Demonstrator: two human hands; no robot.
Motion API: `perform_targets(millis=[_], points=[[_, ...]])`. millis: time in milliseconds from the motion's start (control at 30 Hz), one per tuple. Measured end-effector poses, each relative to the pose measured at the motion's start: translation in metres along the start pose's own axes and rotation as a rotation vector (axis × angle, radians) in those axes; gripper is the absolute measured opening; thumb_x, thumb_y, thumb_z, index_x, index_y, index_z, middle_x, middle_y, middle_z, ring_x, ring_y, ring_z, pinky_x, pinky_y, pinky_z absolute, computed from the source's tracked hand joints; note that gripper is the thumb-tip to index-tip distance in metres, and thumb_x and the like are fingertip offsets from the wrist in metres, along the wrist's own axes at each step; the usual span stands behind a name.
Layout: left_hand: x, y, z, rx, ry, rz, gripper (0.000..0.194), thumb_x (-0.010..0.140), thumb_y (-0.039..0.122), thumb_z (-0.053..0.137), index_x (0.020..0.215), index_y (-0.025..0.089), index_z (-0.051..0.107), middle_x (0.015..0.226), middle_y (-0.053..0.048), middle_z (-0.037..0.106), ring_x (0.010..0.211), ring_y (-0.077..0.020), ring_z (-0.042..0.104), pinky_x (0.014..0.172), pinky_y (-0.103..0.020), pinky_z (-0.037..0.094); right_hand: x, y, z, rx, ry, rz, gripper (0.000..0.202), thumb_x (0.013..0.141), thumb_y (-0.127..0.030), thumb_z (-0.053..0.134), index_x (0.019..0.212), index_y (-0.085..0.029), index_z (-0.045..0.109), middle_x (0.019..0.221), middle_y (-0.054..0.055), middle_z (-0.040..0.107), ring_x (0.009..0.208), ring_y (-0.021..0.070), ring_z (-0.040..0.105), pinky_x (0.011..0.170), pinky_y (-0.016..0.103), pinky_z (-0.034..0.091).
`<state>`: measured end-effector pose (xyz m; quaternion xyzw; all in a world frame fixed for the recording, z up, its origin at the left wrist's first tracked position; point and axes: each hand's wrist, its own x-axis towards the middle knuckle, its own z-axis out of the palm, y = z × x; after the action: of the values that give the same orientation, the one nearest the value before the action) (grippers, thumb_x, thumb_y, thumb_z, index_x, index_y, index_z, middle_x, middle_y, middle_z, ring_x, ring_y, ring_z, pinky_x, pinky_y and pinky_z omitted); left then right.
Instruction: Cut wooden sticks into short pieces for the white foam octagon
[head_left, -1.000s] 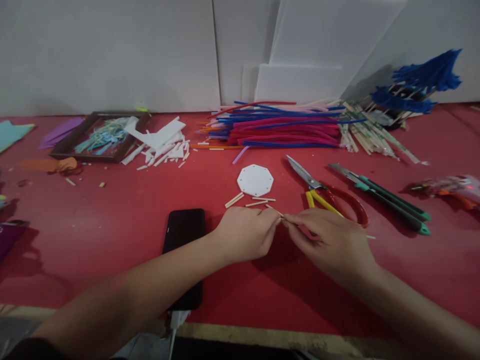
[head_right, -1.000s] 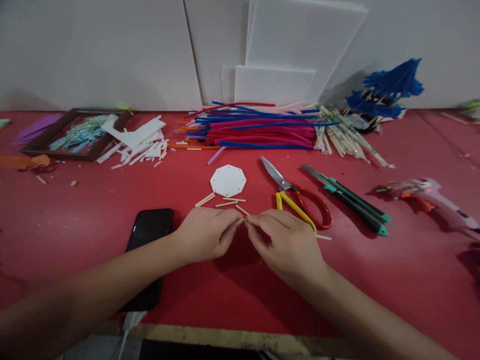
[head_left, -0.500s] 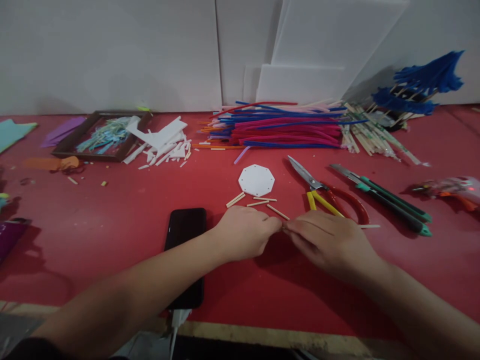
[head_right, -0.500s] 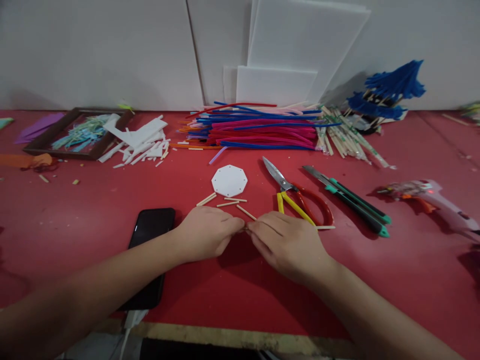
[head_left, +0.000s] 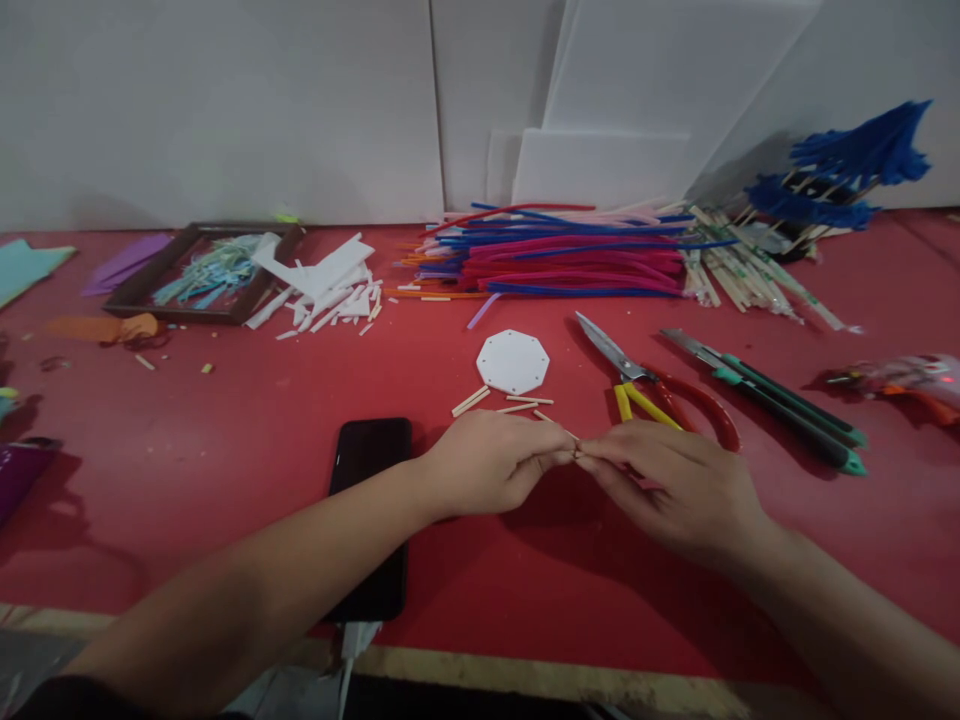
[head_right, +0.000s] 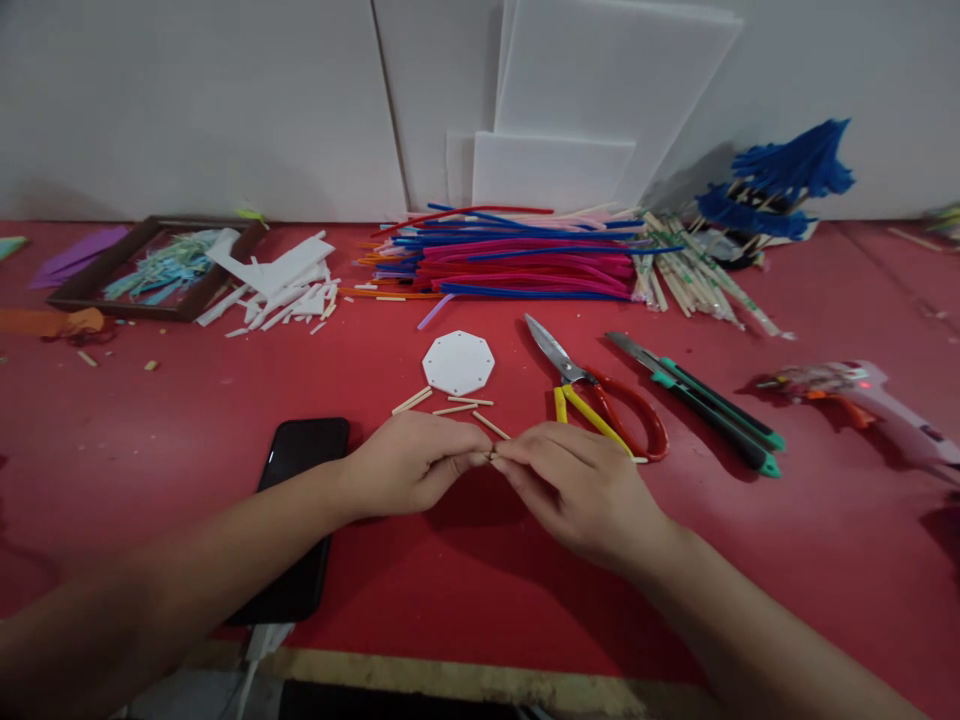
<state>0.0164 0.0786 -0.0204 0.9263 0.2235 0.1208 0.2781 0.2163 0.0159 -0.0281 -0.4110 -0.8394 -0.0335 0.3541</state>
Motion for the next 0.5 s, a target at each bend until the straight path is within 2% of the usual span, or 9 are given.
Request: perform_targets(millis=[100, 200, 267, 367, 433, 500], points=[[0.001, -0.002, 0.001, -0.165, 0.047, 0.04, 0.025, 0.098, 0.022, 0.037, 0.086, 0.017, 0.058, 0.084, -0.003, 0.069, 0.077, -0.0138, 0.063, 0.07, -0.023, 0.046, 0.001, 0.0, -0.002, 0.016, 0.003, 0.042, 0.012, 0.091, -0.016, 0.055, 0.095, -0.024, 0.063, 0.077, 0.001, 0.074, 0.065, 0.0132, 0.069, 0.057, 0.023, 0.054], [0.001, -0.003, 0.002, -0.301, 0.101, 0.015, 0.025, 0.1, 0.023, 0.032, 0.089, 0.017, 0.054, 0.077, -0.002, 0.065, 0.071, -0.0123, 0.06, 0.069, -0.023, 0.046, -0.001, 0.001, -0.004, 0.069, 0.026, 0.155, 0.019, 0.09, -0.014, 0.055, 0.102, -0.026, 0.063, 0.086, 0.002, 0.076, 0.069, 0.0147, 0.071, 0.054, 0.024, 0.054], [0.001, -0.003, 0.002, -0.375, 0.14, -0.015, 0.025, 0.101, 0.022, 0.03, 0.092, 0.018, 0.052, 0.074, -0.001, 0.063, 0.069, -0.0113, 0.059, 0.07, -0.024, 0.047, -0.002, 0.003, -0.007, 0.159, 0.06, 0.248, 0.02, 0.089, -0.014, 0.054, 0.1, -0.027, 0.065, 0.082, 0.001, 0.074, 0.066, 0.0142, 0.07, 0.054, 0.024, 0.054], [0.002, -0.003, 0.001, -0.393, 0.215, -0.058, 0.024, 0.101, 0.021, 0.032, 0.093, 0.017, 0.054, 0.084, -0.003, 0.067, 0.08, -0.012, 0.062, 0.078, -0.026, 0.048, -0.003, 0.006, -0.009, 0.433, 0.141, 0.476, 0.02, 0.093, -0.018, 0.051, 0.096, -0.027, 0.068, 0.076, 0.0, 0.072, 0.061, 0.0119, 0.067, 0.052, 0.024, 0.054], [0.003, -0.004, 0.001, -0.358, 0.277, -0.052, 0.024, 0.099, 0.02, 0.036, 0.092, 0.016, 0.058, 0.092, -0.006, 0.068, 0.09, -0.0137, 0.063, 0.085, -0.028, 0.048, -0.003, 0.009, -0.008, 0.693, 0.236, 0.657, 0.019, 0.093, -0.022, 0.052, 0.099, -0.028, 0.069, 0.089, 0.001, 0.075, 0.07, 0.0135, 0.071, 0.055, 0.024, 0.057], [0.004, -0.006, 0.002, -0.317, 0.339, -0.02, 0.023, 0.098, 0.02, 0.041, 0.093, 0.016, 0.063, 0.099, -0.008, 0.066, 0.097, -0.0149, 0.062, 0.09, -0.03, 0.048, -0.002, 0.013, -0.007, 0.916, 0.314, 0.77, 0.017, 0.09, -0.023, 0.059, 0.102, -0.03, 0.068, 0.106, 0.001, 0.074, 0.087, 0.0158, 0.073, 0.062, 0.025, 0.06]])
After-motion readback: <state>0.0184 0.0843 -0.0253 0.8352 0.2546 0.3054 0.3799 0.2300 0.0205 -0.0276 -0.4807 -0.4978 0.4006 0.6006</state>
